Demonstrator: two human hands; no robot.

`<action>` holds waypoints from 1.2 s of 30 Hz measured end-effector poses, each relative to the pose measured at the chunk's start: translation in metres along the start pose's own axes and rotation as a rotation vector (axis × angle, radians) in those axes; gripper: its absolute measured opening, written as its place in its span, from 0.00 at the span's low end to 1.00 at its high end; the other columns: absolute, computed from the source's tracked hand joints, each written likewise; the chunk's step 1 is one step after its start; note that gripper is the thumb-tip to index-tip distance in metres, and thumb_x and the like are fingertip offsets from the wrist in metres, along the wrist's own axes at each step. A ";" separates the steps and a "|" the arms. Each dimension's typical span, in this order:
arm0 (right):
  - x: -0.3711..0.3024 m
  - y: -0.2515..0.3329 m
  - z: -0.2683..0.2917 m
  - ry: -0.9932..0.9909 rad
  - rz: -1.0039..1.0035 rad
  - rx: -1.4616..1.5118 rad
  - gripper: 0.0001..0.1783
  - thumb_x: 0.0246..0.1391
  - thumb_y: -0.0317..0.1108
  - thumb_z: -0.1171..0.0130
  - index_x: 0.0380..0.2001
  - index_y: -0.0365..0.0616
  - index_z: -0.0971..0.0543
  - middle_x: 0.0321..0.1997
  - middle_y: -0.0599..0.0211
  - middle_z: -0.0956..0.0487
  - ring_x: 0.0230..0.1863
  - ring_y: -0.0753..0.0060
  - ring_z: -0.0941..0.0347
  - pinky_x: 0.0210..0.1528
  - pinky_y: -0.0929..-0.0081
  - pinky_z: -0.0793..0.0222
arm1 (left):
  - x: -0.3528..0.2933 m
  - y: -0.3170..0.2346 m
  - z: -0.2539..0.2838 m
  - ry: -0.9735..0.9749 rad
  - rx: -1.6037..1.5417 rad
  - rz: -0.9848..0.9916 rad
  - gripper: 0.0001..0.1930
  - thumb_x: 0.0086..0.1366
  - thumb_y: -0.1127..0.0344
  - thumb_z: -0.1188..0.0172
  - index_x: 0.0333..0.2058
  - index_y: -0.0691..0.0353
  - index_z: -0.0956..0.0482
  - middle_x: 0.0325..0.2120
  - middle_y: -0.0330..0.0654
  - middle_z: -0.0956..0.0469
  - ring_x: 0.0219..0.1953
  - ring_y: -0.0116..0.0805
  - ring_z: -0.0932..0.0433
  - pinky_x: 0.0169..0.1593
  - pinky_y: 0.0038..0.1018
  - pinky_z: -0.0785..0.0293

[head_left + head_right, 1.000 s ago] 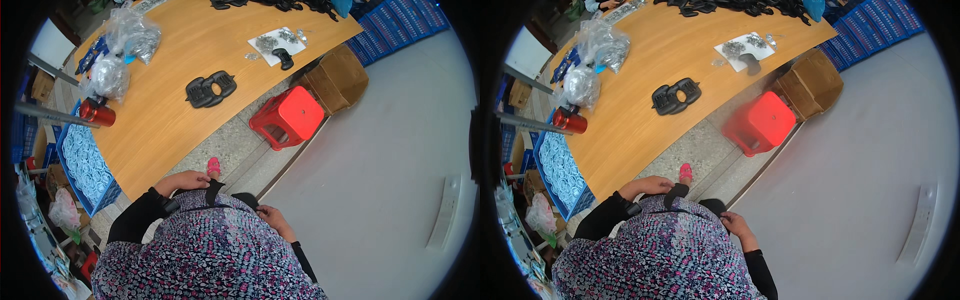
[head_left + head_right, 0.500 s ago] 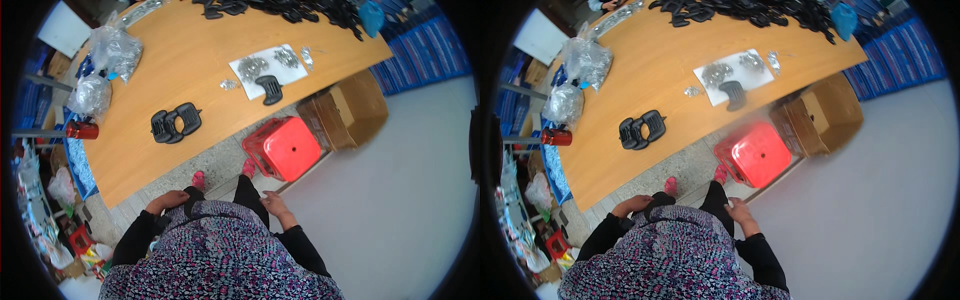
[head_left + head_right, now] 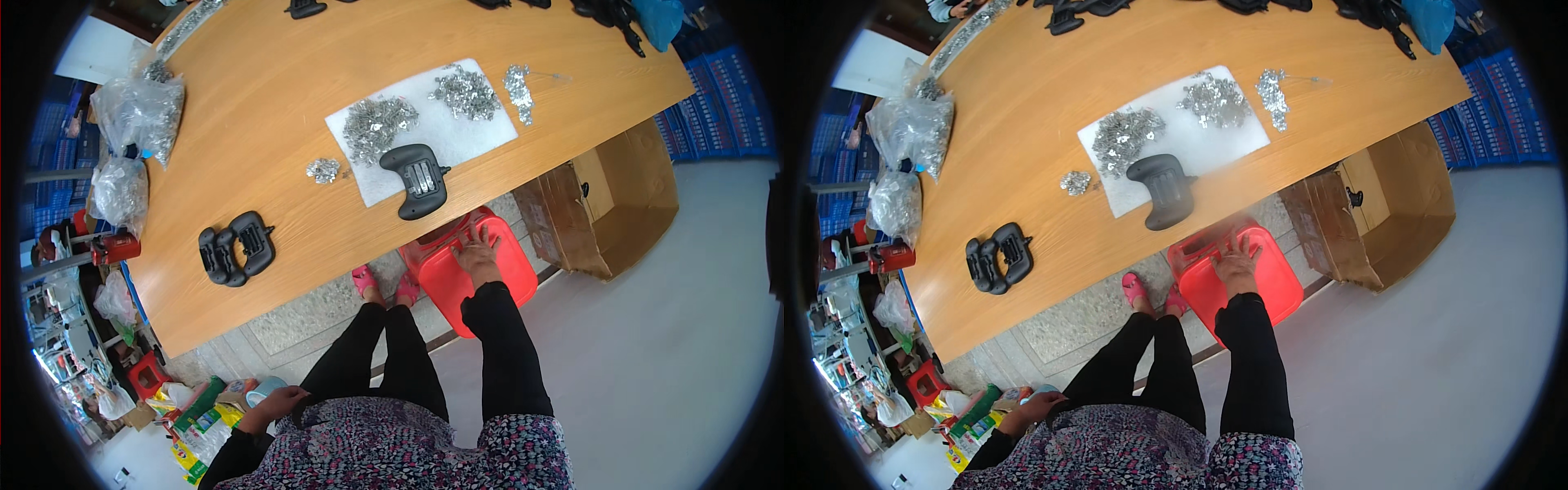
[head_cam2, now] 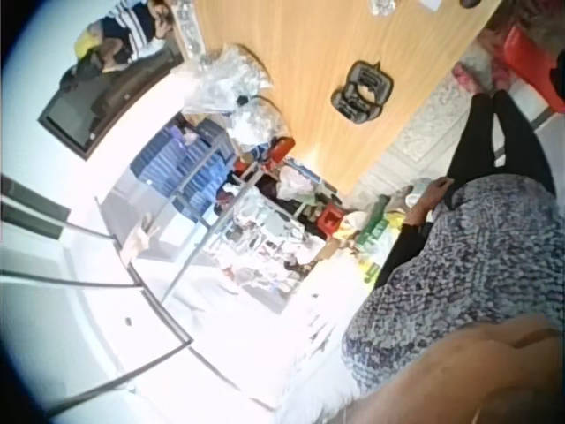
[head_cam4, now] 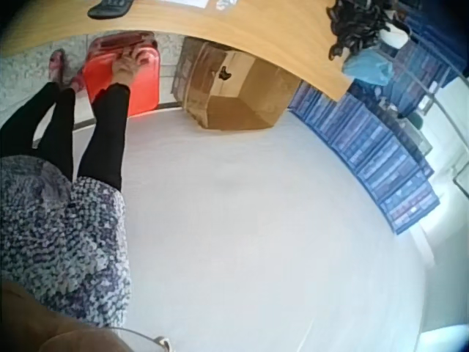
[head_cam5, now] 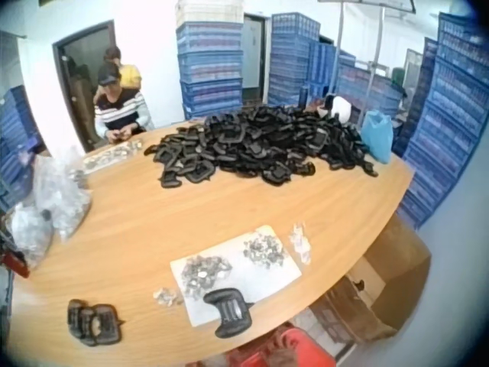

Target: Manually assemble small metal components onto the plastic shell of a controller or remote device.

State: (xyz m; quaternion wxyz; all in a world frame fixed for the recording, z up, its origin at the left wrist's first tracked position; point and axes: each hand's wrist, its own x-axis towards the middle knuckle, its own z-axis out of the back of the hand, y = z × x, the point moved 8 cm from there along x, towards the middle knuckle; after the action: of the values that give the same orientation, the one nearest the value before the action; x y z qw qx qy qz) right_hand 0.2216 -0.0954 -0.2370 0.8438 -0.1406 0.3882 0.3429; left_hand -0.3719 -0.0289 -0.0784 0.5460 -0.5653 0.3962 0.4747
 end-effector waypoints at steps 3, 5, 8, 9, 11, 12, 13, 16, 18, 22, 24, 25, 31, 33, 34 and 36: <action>-0.002 0.000 -0.002 -0.009 -0.009 -0.030 0.34 0.63 0.60 0.54 0.70 0.68 0.42 0.80 0.75 0.60 0.79 0.53 0.70 0.74 0.36 0.66 | 0.010 -0.020 -0.002 0.022 0.135 -0.009 0.25 0.68 0.45 0.46 0.48 0.62 0.20 0.42 0.51 0.18 0.48 0.44 0.21 0.53 0.33 0.28; -0.006 -0.004 -0.007 0.023 -0.033 0.010 0.35 0.62 0.60 0.53 0.70 0.68 0.42 0.80 0.75 0.60 0.79 0.53 0.69 0.74 0.37 0.65 | 0.015 -0.019 -0.003 0.087 0.141 0.039 0.27 0.68 0.43 0.47 0.49 0.61 0.20 0.44 0.52 0.19 0.50 0.46 0.22 0.55 0.34 0.29; -0.016 -0.020 -0.022 0.080 -0.094 0.053 0.36 0.61 0.61 0.51 0.70 0.68 0.42 0.80 0.75 0.60 0.79 0.53 0.68 0.74 0.39 0.62 | 0.020 -0.019 0.001 0.126 0.168 0.038 0.28 0.68 0.42 0.49 0.50 0.62 0.21 0.45 0.53 0.20 0.52 0.48 0.23 0.56 0.35 0.30; -0.018 -0.026 -0.032 0.117 -0.130 0.060 0.37 0.60 0.61 0.51 0.70 0.67 0.42 0.80 0.74 0.60 0.79 0.52 0.68 0.74 0.39 0.61 | 0.018 -0.018 0.004 0.123 0.160 0.037 0.28 0.68 0.42 0.49 0.50 0.62 0.21 0.45 0.53 0.20 0.52 0.48 0.23 0.56 0.35 0.30; -0.015 -0.044 -0.049 0.106 -0.116 0.089 0.38 0.59 0.62 0.50 0.70 0.66 0.41 0.79 0.73 0.59 0.79 0.53 0.67 0.74 0.39 0.60 | 0.022 -0.020 0.013 0.090 0.180 0.007 0.27 0.68 0.42 0.49 0.50 0.61 0.21 0.45 0.53 0.19 0.50 0.47 0.22 0.55 0.34 0.30; -0.016 -0.047 -0.058 0.104 -0.099 0.124 0.39 0.59 0.62 0.49 0.70 0.64 0.41 0.79 0.72 0.59 0.79 0.53 0.67 0.74 0.39 0.59 | 0.021 -0.020 0.016 0.091 0.167 0.001 0.27 0.68 0.42 0.49 0.50 0.61 0.21 0.45 0.53 0.19 0.50 0.47 0.22 0.55 0.34 0.30; -0.019 -0.050 -0.063 0.104 -0.091 0.136 0.39 0.59 0.62 0.49 0.70 0.64 0.41 0.79 0.72 0.59 0.79 0.53 0.67 0.74 0.39 0.59 | 0.015 -0.030 0.024 0.099 0.154 0.031 0.28 0.68 0.42 0.49 0.49 0.62 0.20 0.44 0.52 0.19 0.49 0.47 0.22 0.55 0.34 0.30; -0.032 -0.048 -0.070 0.118 -0.049 0.033 0.42 0.57 0.62 0.49 0.71 0.61 0.44 0.78 0.68 0.51 0.78 0.55 0.59 0.73 0.39 0.57 | 0.014 -0.035 0.039 0.117 0.072 0.027 0.29 0.67 0.40 0.48 0.49 0.63 0.20 0.43 0.52 0.19 0.48 0.47 0.22 0.55 0.34 0.30; -0.055 -0.027 -0.086 0.214 0.090 0.063 0.40 0.60 0.60 0.52 0.70 0.54 0.42 0.75 0.62 0.44 0.74 0.56 0.50 0.71 0.38 0.54 | 0.013 -0.036 0.052 0.115 0.048 0.034 0.33 0.66 0.37 0.48 0.48 0.65 0.20 0.44 0.54 0.19 0.49 0.47 0.22 0.56 0.34 0.30; -0.172 0.085 -0.050 0.331 0.512 0.635 0.16 0.62 0.42 0.44 0.45 0.44 0.18 0.45 0.59 0.17 0.50 0.61 0.22 0.57 0.66 0.29 | 0.025 -0.020 0.064 0.079 -0.022 0.004 0.34 0.65 0.35 0.49 0.50 0.63 0.20 0.48 0.56 0.21 0.53 0.50 0.24 0.58 0.36 0.32; -0.223 0.123 -0.034 0.305 0.535 0.583 0.19 0.61 0.45 0.42 0.51 0.49 0.20 0.46 0.57 0.18 0.49 0.57 0.22 0.52 0.66 0.27 | 0.028 -0.024 0.078 0.042 -0.055 -0.026 0.34 0.65 0.35 0.49 0.51 0.63 0.20 0.49 0.56 0.21 0.53 0.50 0.24 0.58 0.36 0.32; -0.245 0.143 -0.021 0.234 0.590 0.531 0.18 0.63 0.46 0.44 0.48 0.47 0.18 0.45 0.57 0.17 0.46 0.59 0.20 0.50 0.66 0.26 | 0.029 -0.024 0.079 0.060 -0.047 -0.030 0.34 0.65 0.35 0.49 0.51 0.62 0.20 0.49 0.55 0.21 0.54 0.51 0.24 0.59 0.36 0.32; -0.265 0.190 -0.023 -0.183 0.945 0.046 0.15 0.64 0.45 0.45 0.37 0.45 0.18 0.32 0.62 0.19 0.34 0.65 0.25 0.38 0.66 0.28 | 0.006 -0.032 0.094 0.041 -0.171 -0.126 0.36 0.65 0.35 0.49 0.53 0.65 0.22 0.53 0.54 0.23 0.57 0.48 0.26 0.62 0.36 0.36; -0.281 0.213 0.024 -0.349 0.933 0.237 0.18 0.60 0.45 0.41 0.37 0.38 0.21 0.33 0.52 0.20 0.37 0.46 0.24 0.42 0.54 0.29 | 0.006 -0.022 0.094 0.033 -0.212 -0.130 0.35 0.65 0.35 0.49 0.53 0.64 0.22 0.54 0.54 0.23 0.58 0.48 0.27 0.63 0.36 0.37; -0.284 0.224 0.030 -0.359 0.950 0.222 0.18 0.60 0.45 0.41 0.37 0.38 0.21 0.33 0.52 0.20 0.37 0.46 0.24 0.42 0.54 0.29 | 0.007 -0.017 0.092 0.031 -0.224 -0.139 0.35 0.65 0.35 0.49 0.53 0.64 0.22 0.54 0.54 0.23 0.58 0.48 0.27 0.63 0.36 0.37; -0.286 0.224 0.054 -0.538 0.824 0.461 0.16 0.57 0.43 0.37 0.35 0.39 0.21 0.31 0.56 0.20 0.36 0.47 0.24 0.42 0.56 0.27 | 0.011 -0.007 0.089 0.019 -0.167 -0.175 0.34 0.66 0.34 0.51 0.56 0.58 0.23 0.50 0.46 0.21 0.52 0.37 0.24 0.57 0.35 0.31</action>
State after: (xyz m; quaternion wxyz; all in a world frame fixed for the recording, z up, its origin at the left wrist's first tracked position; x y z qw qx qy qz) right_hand -0.0342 -0.0401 0.0199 0.7179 0.3046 0.2467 0.5752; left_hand -0.3723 0.0609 -0.0829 0.5326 -0.6458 0.3095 0.4510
